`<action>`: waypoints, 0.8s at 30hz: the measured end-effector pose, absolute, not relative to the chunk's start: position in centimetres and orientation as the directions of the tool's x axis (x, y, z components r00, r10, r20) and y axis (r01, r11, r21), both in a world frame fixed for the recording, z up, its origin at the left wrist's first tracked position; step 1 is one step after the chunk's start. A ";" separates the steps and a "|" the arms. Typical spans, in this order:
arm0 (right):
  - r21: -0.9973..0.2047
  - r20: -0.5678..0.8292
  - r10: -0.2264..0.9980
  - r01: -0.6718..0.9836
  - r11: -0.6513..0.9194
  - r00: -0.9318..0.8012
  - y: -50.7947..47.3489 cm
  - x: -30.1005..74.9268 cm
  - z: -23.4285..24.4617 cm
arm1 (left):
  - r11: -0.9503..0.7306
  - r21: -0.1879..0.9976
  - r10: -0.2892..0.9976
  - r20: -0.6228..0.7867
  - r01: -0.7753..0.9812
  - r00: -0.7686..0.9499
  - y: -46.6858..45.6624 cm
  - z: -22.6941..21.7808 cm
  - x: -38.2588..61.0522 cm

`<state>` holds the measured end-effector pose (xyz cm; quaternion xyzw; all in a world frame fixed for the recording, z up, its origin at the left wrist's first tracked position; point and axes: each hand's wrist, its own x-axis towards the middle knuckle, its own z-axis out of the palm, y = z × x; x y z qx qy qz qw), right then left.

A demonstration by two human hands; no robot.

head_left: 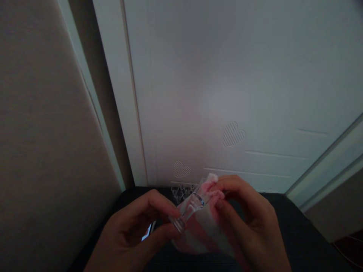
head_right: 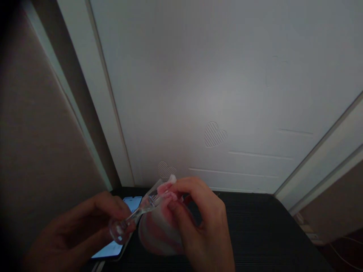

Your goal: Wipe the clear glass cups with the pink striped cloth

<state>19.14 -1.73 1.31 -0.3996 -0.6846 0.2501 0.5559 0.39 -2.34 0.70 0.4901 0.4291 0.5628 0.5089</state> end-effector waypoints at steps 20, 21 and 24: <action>-0.771 0.594 0.802 0.246 0.588 -0.056 -1.8 18.9 1.7 | -0.149 0.978 0.988 0.143 -0.148 -0.052 -2.2 0.7 0.5; -0.765 0.599 0.798 0.254 0.592 -0.057 -1.8 18.9 1.7 | -0.155 0.978 0.987 0.148 -0.139 -0.063 -2.1 0.7 0.5; -0.759 0.601 0.797 0.274 0.591 -0.055 -1.9 18.8 1.9 | -0.160 0.981 0.985 0.152 -0.105 -0.088 -2.0 0.7 0.6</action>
